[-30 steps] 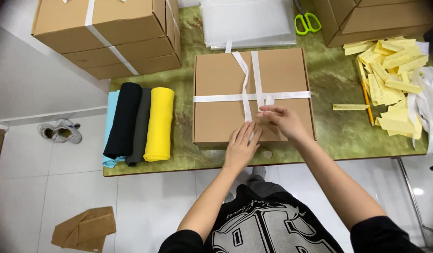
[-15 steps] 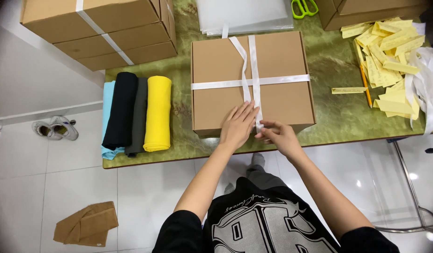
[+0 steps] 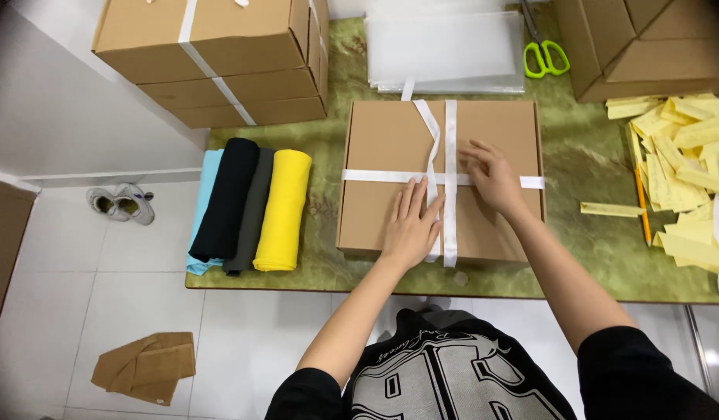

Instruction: Packing a garment into a plastic bag and cardboard box, then finishing by tying a white ribbon around it.

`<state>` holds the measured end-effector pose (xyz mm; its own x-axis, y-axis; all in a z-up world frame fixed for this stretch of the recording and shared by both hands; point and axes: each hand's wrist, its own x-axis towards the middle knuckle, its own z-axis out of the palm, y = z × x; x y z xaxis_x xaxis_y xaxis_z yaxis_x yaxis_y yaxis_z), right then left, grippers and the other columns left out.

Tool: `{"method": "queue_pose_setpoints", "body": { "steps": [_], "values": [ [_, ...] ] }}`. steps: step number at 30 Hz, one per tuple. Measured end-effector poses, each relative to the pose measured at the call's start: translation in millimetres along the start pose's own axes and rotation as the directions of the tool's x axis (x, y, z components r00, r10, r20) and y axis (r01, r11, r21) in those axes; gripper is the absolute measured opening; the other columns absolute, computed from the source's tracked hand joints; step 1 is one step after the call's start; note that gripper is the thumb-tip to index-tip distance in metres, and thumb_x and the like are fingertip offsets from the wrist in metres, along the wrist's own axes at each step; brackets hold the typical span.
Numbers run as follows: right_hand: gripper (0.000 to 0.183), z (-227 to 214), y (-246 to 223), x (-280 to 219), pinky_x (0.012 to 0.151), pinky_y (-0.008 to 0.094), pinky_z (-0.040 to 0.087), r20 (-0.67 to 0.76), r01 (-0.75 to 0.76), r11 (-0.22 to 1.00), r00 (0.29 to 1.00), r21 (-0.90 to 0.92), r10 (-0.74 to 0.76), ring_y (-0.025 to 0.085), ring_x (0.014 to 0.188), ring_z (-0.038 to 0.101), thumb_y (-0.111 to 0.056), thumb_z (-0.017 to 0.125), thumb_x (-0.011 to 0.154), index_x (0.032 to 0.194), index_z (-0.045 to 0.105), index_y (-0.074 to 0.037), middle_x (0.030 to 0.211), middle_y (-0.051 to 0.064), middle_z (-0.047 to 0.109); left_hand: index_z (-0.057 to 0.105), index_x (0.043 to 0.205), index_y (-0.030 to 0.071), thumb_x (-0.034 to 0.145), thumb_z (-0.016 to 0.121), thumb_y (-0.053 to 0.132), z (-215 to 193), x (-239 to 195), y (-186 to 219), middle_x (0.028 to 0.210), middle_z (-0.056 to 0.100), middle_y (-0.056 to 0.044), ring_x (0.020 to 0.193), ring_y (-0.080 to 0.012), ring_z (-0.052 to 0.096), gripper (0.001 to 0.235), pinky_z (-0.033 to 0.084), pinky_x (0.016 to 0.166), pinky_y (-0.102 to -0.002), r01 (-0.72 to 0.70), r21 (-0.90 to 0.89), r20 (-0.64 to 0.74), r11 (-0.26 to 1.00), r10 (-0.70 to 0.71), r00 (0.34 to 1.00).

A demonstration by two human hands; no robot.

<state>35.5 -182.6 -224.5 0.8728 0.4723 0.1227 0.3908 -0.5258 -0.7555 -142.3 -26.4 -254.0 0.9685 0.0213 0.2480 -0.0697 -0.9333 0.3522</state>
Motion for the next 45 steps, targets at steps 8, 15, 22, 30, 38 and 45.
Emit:
{"method": "queue_pose_setpoints", "body": {
  "steps": [8,15,22,30,38,45],
  "values": [
    [0.049,19,20,43,0.127,0.062,0.025,0.151,0.211,0.933,0.973,-0.292,-0.173,0.047,0.157,0.03,-0.027,0.069,0.103,0.151,0.063,-0.027,0.168,0.024,0.04,0.029,0.168,0.019,0.102,0.063,0.025,34,77,-25,0.152,0.045,-0.016,0.15,-0.0356,0.034,0.075,0.03,0.121,-0.054,0.218,-0.013,-0.043,0.976,-0.218,0.975],
    [0.048,24,21,38,0.13,0.062,0.013,0.192,0.162,0.929,0.976,-0.334,-0.101,0.031,0.163,0.023,-0.034,0.061,0.107,0.154,0.057,-0.033,0.176,0.005,0.033,0.054,0.148,0.018,0.092,0.068,0.015,79,152,-76,0.11,0.063,-0.007,0.115,-0.0312,0.061,0.059,0.048,0.1,-0.048,0.312,-0.157,-0.115,0.937,-0.331,0.937],
    [0.044,30,25,36,0.132,0.057,0.007,0.158,0.113,0.949,0.985,-0.294,-0.068,0.023,0.164,0.022,-0.034,0.062,0.107,0.15,0.059,-0.035,0.175,-0.004,0.035,0.08,0.112,0.031,0.098,0.065,0.022,46,229,-106,0.096,0.081,-0.004,0.098,-0.0302,0.08,0.022,0.066,0.078,-0.043,0.498,-0.22,0.06,0.839,-0.498,0.865],
    [0.045,32,29,35,0.13,0.06,0.012,0.125,0.163,0.944,0.983,-0.288,-0.132,0.027,0.162,0.027,-0.035,0.063,0.106,0.15,0.059,-0.033,0.172,-0.002,0.04,0.082,0.102,0.013,0.091,0.072,0.014,-24,330,-129,0.071,0.081,-0.007,0.055,-0.0108,0.077,0.015,0.063,0.048,-0.02,0.414,-0.72,0.008,0.557,-0.59,0.807],
    [0.044,33,33,35,0.131,0.058,0.011,0.132,0.17,0.938,0.982,-0.301,-0.135,0.026,0.163,0.025,-0.035,0.063,0.106,0.149,0.06,-0.033,0.173,-0.002,0.039,0.071,0.127,0.02,0.085,0.082,0.038,-5,288,-135,0.112,0.079,-0.015,0.115,-0.0363,0.074,0.047,0.057,0.102,-0.049,0.426,-0.417,0.292,0.803,-0.325,0.899],
    [0.044,31,30,35,0.131,0.059,0.011,0.152,0.168,0.933,0.98,-0.318,-0.125,0.026,0.163,0.024,-0.035,0.063,0.107,0.15,0.059,-0.033,0.174,-0.001,0.038,0.043,0.154,0.02,0.088,0.075,0.007,15,240,-73,0.137,0.055,-0.025,0.115,-0.0466,0.073,0.074,0.06,0.105,-0.05,0.171,0.013,0.284,0.985,-0.168,0.944]
  ]
}}
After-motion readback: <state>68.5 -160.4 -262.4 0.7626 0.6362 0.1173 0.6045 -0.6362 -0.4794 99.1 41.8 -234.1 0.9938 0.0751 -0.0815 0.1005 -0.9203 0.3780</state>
